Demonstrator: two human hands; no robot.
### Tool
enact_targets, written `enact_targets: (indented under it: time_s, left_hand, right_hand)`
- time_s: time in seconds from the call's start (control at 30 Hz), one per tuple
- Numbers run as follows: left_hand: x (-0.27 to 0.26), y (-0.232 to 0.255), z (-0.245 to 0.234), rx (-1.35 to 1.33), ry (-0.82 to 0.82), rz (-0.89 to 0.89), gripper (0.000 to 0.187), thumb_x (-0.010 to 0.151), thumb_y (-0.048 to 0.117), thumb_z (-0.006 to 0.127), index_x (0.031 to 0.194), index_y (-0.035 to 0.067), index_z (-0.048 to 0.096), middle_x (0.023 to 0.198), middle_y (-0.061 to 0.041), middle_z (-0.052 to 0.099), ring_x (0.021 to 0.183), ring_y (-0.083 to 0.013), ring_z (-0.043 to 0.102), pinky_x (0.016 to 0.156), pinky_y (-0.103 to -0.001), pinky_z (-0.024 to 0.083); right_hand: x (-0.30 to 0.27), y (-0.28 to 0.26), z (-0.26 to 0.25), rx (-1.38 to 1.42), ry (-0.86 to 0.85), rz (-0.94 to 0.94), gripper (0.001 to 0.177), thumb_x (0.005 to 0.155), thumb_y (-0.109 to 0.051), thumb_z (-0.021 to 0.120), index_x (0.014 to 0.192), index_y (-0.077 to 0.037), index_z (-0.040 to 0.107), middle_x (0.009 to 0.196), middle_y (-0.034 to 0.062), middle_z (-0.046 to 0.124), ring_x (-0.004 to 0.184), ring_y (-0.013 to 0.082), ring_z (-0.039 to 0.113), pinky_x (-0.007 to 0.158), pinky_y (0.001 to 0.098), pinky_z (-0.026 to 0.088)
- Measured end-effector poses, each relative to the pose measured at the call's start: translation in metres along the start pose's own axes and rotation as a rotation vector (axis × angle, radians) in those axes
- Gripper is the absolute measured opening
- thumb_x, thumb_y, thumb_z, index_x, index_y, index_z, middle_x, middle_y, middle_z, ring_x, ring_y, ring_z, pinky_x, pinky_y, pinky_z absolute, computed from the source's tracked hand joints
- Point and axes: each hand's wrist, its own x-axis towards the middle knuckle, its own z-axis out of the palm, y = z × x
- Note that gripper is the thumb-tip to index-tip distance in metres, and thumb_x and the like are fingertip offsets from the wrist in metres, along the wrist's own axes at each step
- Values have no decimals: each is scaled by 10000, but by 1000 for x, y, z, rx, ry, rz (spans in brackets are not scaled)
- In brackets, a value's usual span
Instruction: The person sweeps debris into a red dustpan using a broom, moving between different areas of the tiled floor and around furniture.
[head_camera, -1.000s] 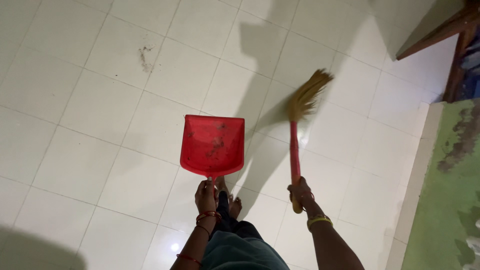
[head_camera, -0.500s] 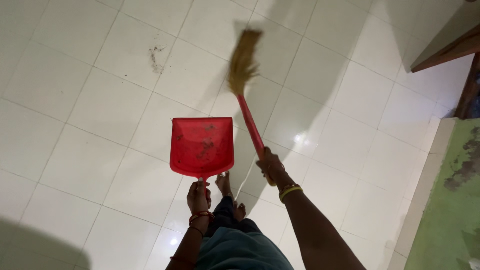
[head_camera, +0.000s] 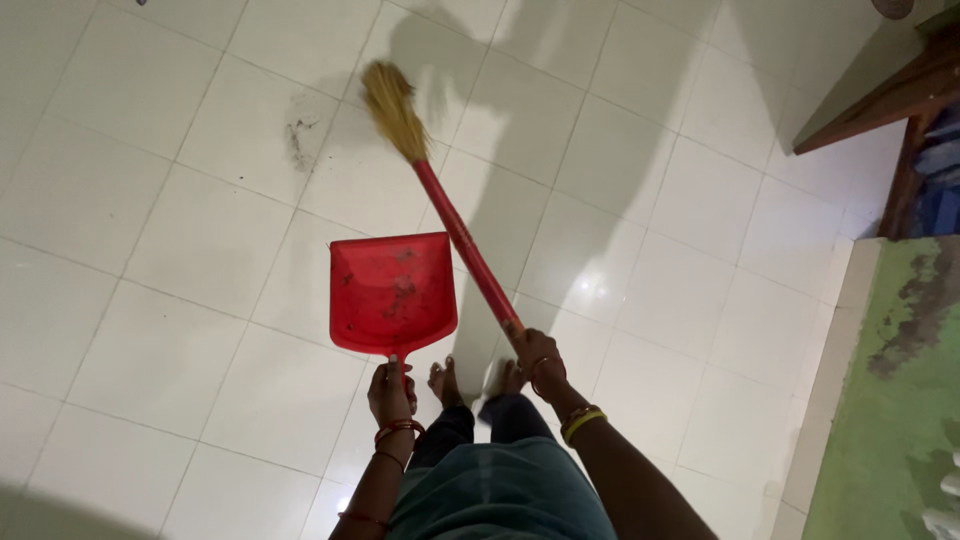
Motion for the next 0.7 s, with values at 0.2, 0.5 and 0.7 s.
enact_targets:
  time_s: [0.2,0.5,0.7]
  left_hand:
    - [-2,7,15,-10,-7,18,456,997,486,582,857,55,634,534,-12,485,395,-85,387,367,-250,275]
    - [8,13,53,-44,-33,10,441,995,479,590,846,65,623,536,0,467,420,-73,369,390,-248,258]
    - [5,22,98,-48,-23,-1,440,994,480,580,841,71,635,524,-3,448,403,-83,348,387,-247,260]
  right_hand:
    - [2,-20,6,71,-19,-4,801,924,-737,496,1072,19,716,695,124,683,557,204,660,511,363,533]
    - [62,17,-12,322,35,41,780,902,-709,601,985,51,756,611,57,642,473,122,595,441,292,492]
    - [80,52,-68,461,64,119,522,815,-509,776,935,-14,663,622,49,568,487,156,529,449,332,464]
